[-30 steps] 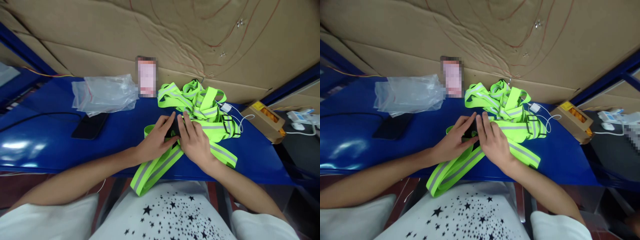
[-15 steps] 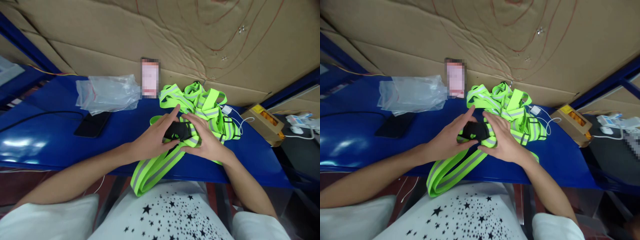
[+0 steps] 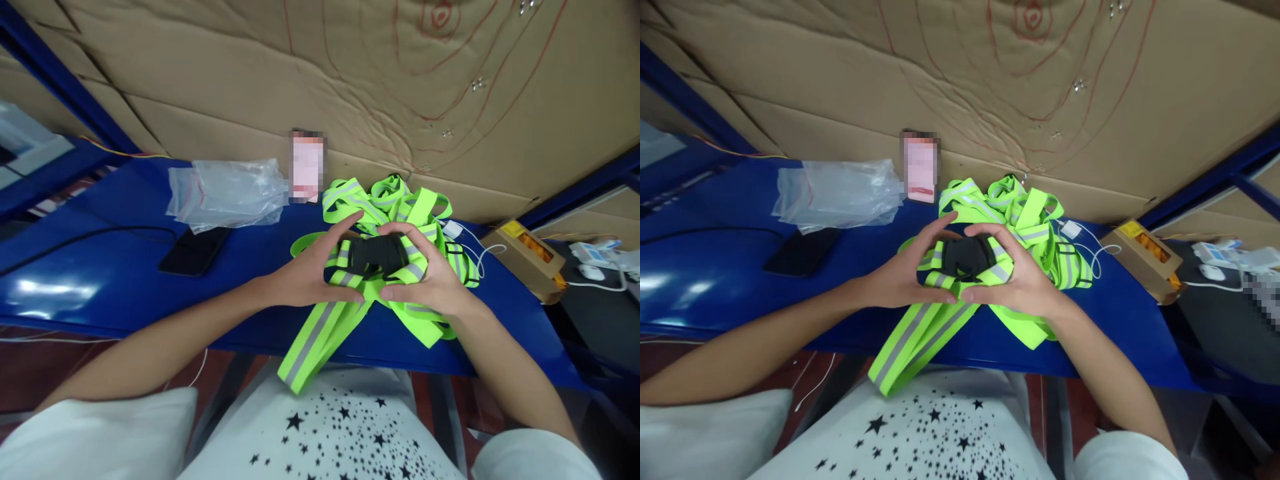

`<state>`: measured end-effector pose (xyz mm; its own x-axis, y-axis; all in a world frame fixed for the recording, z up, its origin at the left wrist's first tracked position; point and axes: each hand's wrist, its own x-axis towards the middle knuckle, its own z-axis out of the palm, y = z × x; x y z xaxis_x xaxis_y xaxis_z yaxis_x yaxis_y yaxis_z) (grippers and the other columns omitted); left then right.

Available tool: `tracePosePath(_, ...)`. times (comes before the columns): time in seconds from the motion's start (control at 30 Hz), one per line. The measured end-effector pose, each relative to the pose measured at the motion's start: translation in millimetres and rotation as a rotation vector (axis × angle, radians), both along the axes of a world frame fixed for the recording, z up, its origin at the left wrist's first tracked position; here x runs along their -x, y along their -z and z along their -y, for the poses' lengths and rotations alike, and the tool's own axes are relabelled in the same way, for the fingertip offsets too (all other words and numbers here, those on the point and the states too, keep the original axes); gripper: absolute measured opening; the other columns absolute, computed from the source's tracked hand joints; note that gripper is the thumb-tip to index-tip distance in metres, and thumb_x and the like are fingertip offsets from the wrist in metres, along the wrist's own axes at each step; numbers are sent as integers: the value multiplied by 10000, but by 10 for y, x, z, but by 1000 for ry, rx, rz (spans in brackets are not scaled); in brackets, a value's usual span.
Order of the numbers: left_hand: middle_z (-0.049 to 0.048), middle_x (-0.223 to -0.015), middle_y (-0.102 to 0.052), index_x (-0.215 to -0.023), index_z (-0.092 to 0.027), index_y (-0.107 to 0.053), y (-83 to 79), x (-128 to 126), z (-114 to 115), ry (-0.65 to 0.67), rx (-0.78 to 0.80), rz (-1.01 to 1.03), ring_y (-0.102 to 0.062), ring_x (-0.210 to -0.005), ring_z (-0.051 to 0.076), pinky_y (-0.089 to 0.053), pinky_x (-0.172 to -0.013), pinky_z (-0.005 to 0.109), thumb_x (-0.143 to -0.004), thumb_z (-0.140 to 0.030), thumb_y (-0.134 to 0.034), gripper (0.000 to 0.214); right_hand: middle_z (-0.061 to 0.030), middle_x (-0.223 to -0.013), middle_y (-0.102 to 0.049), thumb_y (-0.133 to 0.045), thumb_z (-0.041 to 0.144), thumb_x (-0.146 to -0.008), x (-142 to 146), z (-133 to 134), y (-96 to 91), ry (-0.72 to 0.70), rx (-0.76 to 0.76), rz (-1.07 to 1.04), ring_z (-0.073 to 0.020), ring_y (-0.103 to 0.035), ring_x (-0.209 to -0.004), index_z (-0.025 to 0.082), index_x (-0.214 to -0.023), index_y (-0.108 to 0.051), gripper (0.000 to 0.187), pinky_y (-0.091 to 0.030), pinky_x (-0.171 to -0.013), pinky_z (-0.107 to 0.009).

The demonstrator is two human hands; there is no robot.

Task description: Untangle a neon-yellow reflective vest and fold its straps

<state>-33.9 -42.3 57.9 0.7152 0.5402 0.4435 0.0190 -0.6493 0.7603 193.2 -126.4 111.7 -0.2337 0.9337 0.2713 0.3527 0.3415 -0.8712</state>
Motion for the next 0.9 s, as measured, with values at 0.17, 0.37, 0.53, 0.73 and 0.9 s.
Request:
tracePosePath(0.17, 52, -1026, -728, -1195, -160, -619, -73, 10, 62, -112, 213, 31, -694, -929, 230, -563, -855, 328, -741, -443, -844, 581, -50, -1573, -470, -925, 499, -635, 19, -127, -80, -193, 110, -23, -303, -417, -1478, 306, -1504, -462, 1003, -356, -1224, -446)
tracePosePath(0.37, 62, -1116, -740, -1219, -203, -625, -200, 40, 94, -20, 550, 250, -701, -1057, 265, -562, -945, 382, -750, -449, -842, 572, -45, -1331, -689, -853, 389, -761, 134, -128, 95, -44, 158, -101, -259, -633, -1262, 249, -1245, -687, 531, -438, -1171, -461)
tracePosePath(0.53, 111, -1317, -635, -1289, -187, -585, -118, -37, 128, -246, 287, 131, -586, -1288, 290, -457, -1127, 459, -766, -428, -826, 625, -22, -1023, -772, -850, 356, -717, 253, -120, 213, 167, 235, -312, -276, -712, -1071, 237, -994, -745, 318, -564, -1019, -468)
tracePosePath(0.73, 79, -1089, -756, -1093, -175, -671, -41, -135, 185, -23, 447, 104, -714, -1062, 254, -564, -980, 424, -801, -418, -795, 400, -3, -643, -652, -723, 263, -733, 298, -162, 210, 201, 353, -432, -239, -719, -786, 194, -741, -679, 82, -608, -785, -400)
tracePosePath(0.9, 69, -1015, -791, -993, -148, -734, -28, -116, 141, -238, 462, 225, -736, -987, 260, -586, -929, 389, -766, -405, -817, 353, -42, -1035, -749, -772, 315, -787, 207, -143, 187, 37, 273, -209, -231, -713, -1014, 209, -1062, -718, 299, -580, -979, -411)
